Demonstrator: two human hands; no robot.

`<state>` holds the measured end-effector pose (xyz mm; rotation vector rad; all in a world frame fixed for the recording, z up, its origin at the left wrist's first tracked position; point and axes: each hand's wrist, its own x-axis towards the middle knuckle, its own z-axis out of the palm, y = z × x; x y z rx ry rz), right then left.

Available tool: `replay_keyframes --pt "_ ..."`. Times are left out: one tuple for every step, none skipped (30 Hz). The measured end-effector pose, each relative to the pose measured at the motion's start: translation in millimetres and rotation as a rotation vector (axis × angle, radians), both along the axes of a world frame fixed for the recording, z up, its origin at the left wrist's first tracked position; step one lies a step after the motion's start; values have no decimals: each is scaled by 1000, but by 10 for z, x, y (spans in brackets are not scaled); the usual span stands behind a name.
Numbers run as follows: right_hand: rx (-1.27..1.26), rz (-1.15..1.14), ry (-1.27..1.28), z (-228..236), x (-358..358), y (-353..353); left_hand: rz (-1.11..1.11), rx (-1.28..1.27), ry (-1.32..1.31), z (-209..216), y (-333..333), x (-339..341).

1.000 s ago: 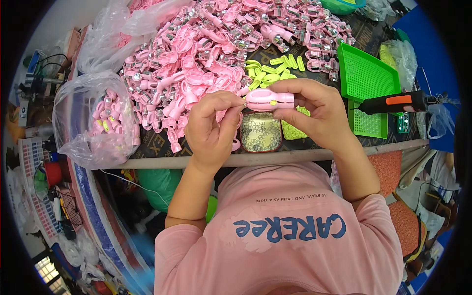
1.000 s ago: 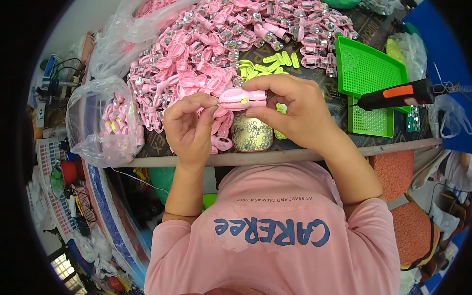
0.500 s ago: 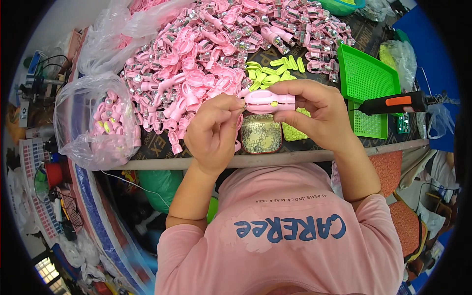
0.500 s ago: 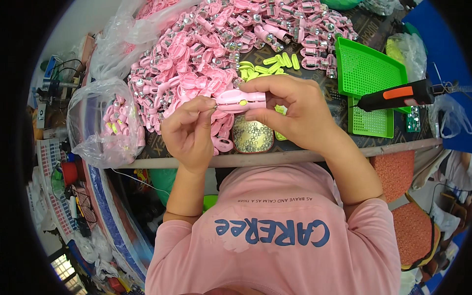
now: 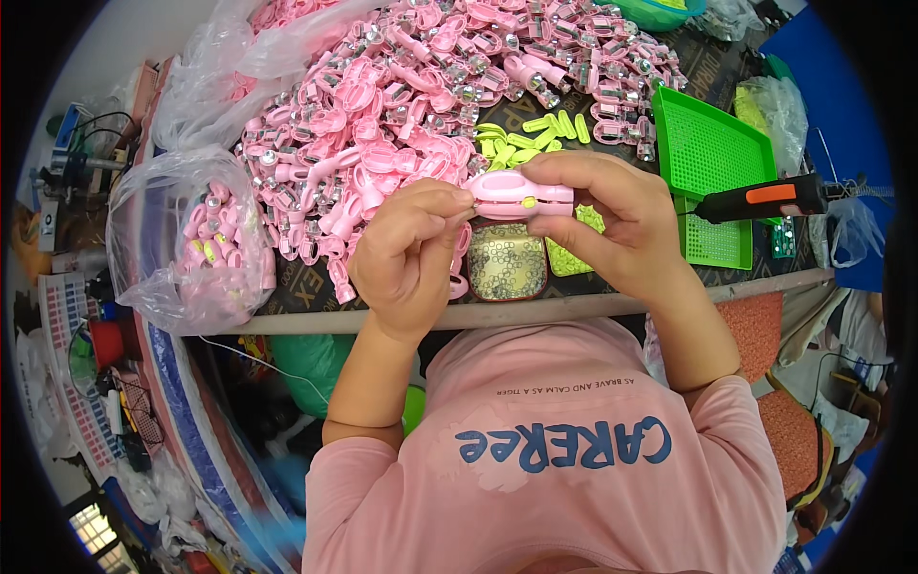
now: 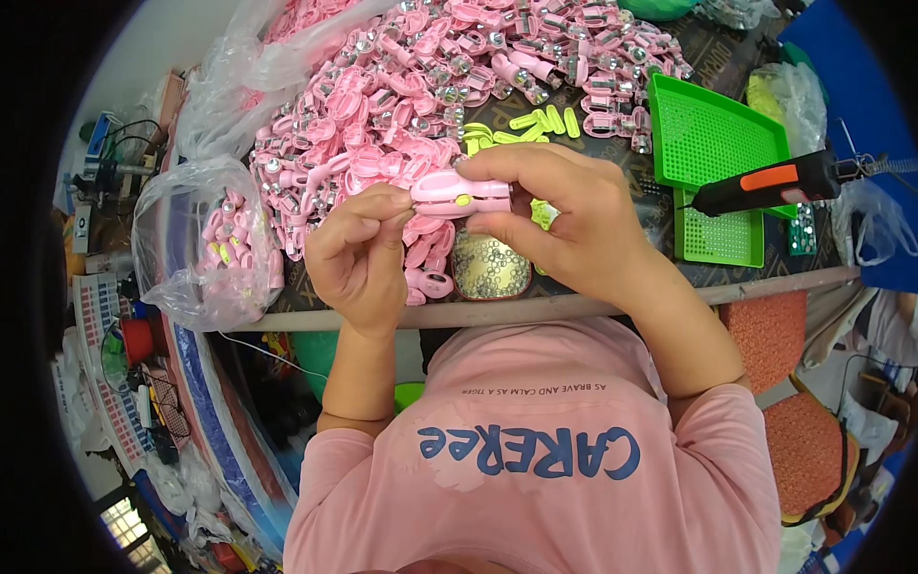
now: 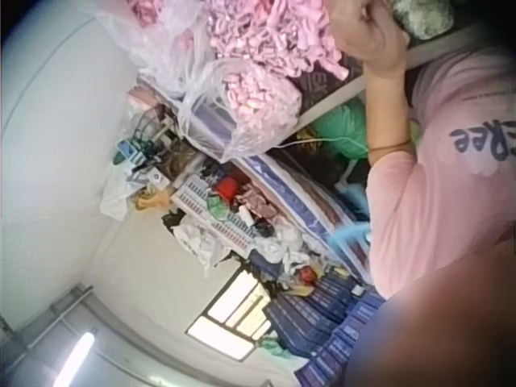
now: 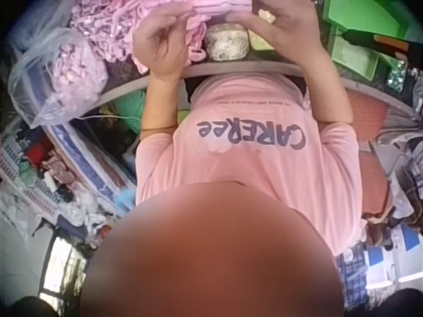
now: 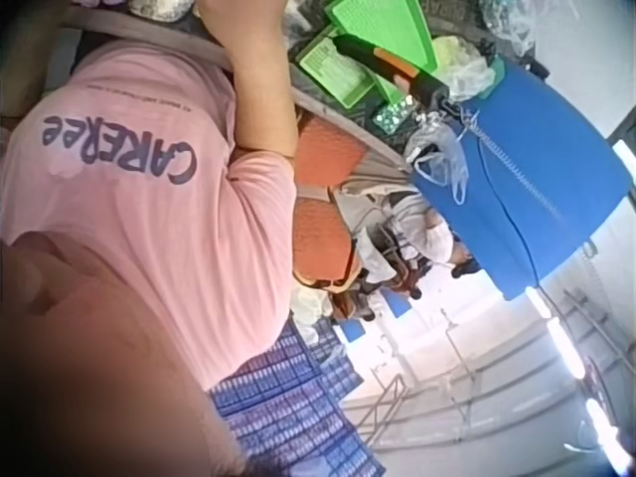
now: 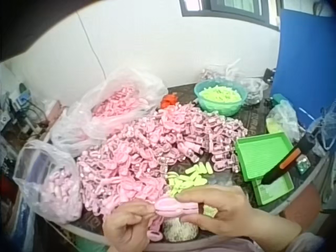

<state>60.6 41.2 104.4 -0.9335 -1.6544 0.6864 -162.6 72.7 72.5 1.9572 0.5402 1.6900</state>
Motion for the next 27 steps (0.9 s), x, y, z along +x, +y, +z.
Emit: replay_keyframes --pt "34 -32 -62 26 -6 -4 14 16 25 8 2 -6" --pt "36 -32 -63 46 -22 -2 15 19 23 20 1 -5" --pt "103 -63 -88 66 -42 3 53 73 52 33 -2 -4" --pt "170 -94 -113 82 -53 6 91 128 80 49 -4 -1" --pt "173 -95 -116 91 -52 4 90 131 76 87 5 -6" --pt "210 -117 -151 98 -50 2 123 220 163 146 19 -18" --pt "247 -140 -186 106 -46 1 157 309 249 179 32 -20" --pt "252 -138 -189 116 -28 -4 160 313 246 175 39 -17" --pt "237 -103 -211 124 7 -14 148 320 179 156 55 -11" --pt "222 -69 -234 137 27 -18 135 327 112 151 73 -3" --pt "224 -75 -238 152 42 -16 131 330 107 230 105 21" --pt "238 -56 -254 171 50 -16 169 299 274 386 132 41" --pt "251 -38 -271 184 57 -14 207 268 440 497 147 57" --pt "254 -40 -274 201 46 -2 100 170 486 546 96 53" --pt "280 -38 -279 217 23 16 99 173 483 516 124 29" --pt "305 -36 -284 226 19 23 49 207 540 450 177 -14" --pt "252 -22 -260 187 37 33 -3 244 597 438 226 -24" --pt "255 -26 -261 168 62 30 25 166 575 470 174 -3" --pt "228 -16 -318 153 88 25 22 168 574 456 179 22" --pt "198 -10 -373 131 102 2 4 157 562 435 170 44" --pt "300 -8 -377 83 115 40 -15 145 550 420 163 58" --pt "294 -14 -377 60 115 23 -23 142 551 416 154 67" --pt "161 23 -300 41 126 0 -38 94 586 406 142 86" --pt "27 58 -221 17 137 -24 -54 45 622 392 136 107" --pt "-18 56 -210 -21 156 -19 -67 43 620 323 137 120" --pt "-184 66 -179 -47 168 -20 -136 -192 612 209 127 120" --pt "-351 76 -146 -80 181 -11 -204 -427 600 118 116 133"
